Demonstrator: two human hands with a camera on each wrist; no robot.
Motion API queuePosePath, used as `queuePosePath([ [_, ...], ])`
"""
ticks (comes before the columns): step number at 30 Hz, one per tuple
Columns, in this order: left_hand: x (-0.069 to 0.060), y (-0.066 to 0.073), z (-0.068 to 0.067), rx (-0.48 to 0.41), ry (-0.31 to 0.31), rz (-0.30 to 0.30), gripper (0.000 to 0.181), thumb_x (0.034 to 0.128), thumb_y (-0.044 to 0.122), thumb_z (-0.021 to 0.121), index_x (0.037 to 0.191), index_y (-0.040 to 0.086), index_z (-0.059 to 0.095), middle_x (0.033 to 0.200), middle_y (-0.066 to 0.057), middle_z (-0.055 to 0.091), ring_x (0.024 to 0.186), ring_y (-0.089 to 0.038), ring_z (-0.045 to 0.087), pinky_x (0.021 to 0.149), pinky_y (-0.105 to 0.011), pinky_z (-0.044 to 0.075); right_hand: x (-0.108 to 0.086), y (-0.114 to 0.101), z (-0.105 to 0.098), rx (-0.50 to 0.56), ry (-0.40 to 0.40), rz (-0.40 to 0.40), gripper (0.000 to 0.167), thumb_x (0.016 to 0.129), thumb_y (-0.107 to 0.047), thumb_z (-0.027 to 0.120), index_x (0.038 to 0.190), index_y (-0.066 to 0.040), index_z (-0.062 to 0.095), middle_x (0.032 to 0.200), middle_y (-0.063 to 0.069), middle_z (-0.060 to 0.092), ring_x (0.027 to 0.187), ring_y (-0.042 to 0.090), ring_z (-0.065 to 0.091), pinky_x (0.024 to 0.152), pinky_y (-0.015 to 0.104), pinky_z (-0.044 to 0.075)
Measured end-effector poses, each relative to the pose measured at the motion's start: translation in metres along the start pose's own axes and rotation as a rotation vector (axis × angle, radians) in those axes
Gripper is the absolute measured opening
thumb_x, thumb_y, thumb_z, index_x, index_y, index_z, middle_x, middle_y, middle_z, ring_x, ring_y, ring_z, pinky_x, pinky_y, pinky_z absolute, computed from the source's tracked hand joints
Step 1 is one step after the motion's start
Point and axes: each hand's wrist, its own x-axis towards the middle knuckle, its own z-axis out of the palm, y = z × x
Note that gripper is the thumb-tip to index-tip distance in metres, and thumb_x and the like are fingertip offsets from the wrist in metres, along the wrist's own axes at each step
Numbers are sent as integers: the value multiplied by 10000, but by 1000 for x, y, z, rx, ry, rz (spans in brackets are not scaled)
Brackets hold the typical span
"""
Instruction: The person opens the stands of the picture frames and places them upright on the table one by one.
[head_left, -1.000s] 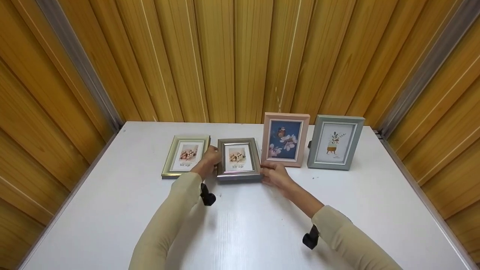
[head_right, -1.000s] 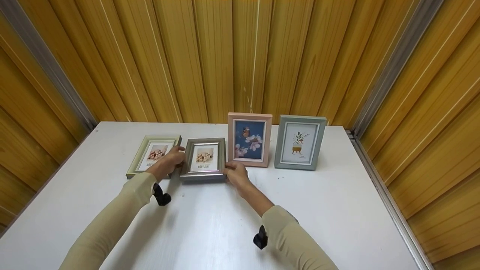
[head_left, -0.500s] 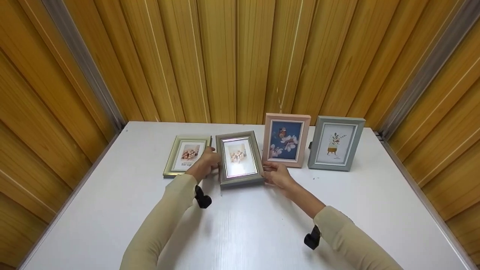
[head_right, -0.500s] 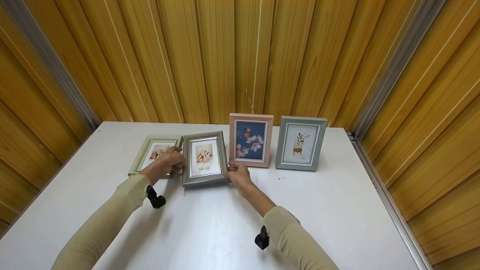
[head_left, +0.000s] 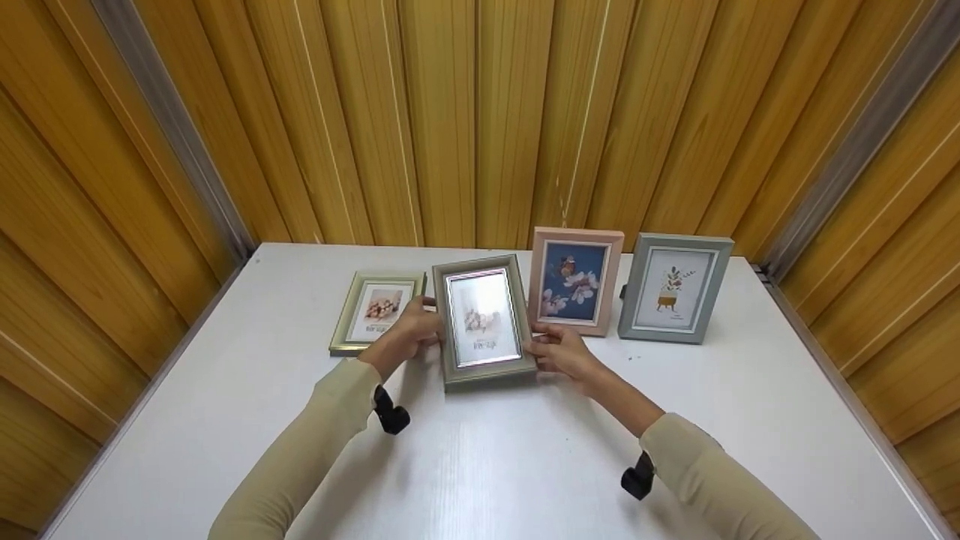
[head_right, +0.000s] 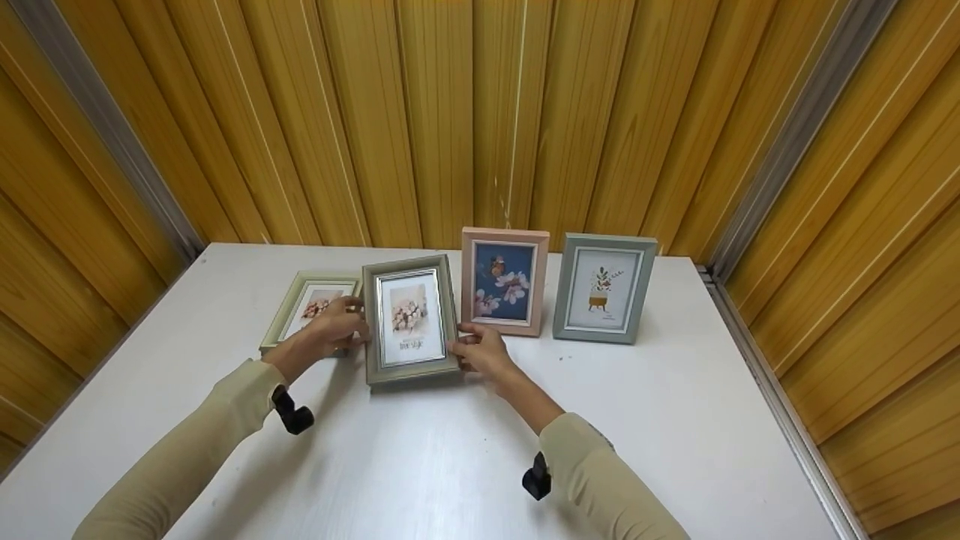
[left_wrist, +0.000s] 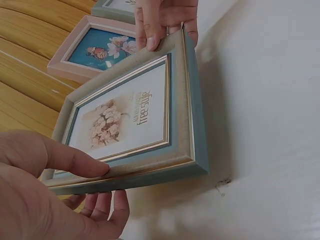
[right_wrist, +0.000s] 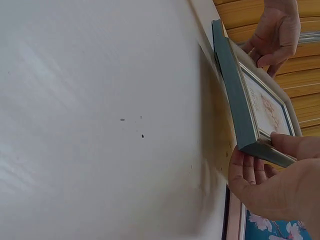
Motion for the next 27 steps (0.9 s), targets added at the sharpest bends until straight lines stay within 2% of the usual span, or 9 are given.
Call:
queuePosePath([
  [4,-10,4,3,11,-2,40,715,741,-154,496,1437,-36,380,1156,-164,531,858,-172,537,692,-267,523,-5,-5,-8,-35,-31,-24,558,982,-107,665,1476,50,458,1252,148,612,957,140,652,868,342,613],
  [7,-17,7,4,39,-6,72,709,753,-145,521,1440,-20,396,1199,-184,550,882,-182,549,722,-274,535,-10,-9,-14,-57,-41,-39,547,981,-112,669,1468,41,474,1264,153,612,966,142,655,898,391,611],
  [15,-24,13,10,52,-16,144,741,711,-154,578,1425,1,458,1155,-164,546,855,-176,538,637,-216,481,-21,-16,-26,-110,-33,-74,522,975,-149,684,1426,46,509,1196,126,620,953,149,671,876,424,622],
  [23,-36,19,17,-18,-59,187,710,718,-138,639,1396,23,503,1119,-119,542,933,-194,560,719,-267,526,-30,-11,-36,-108,-33,-92,444,979,-140,678,1342,73,535,1125,95,622,920,135,662,829,406,633],
  [27,-41,23,20,-35,-81,199,700,733,-136,643,1397,34,500,1127,-112,539,942,-189,559,732,-267,524,-33,-11,-39,-96,-32,-85,492,989,-150,667,1399,56,487,1219,149,606,965,152,655,831,414,633],
])
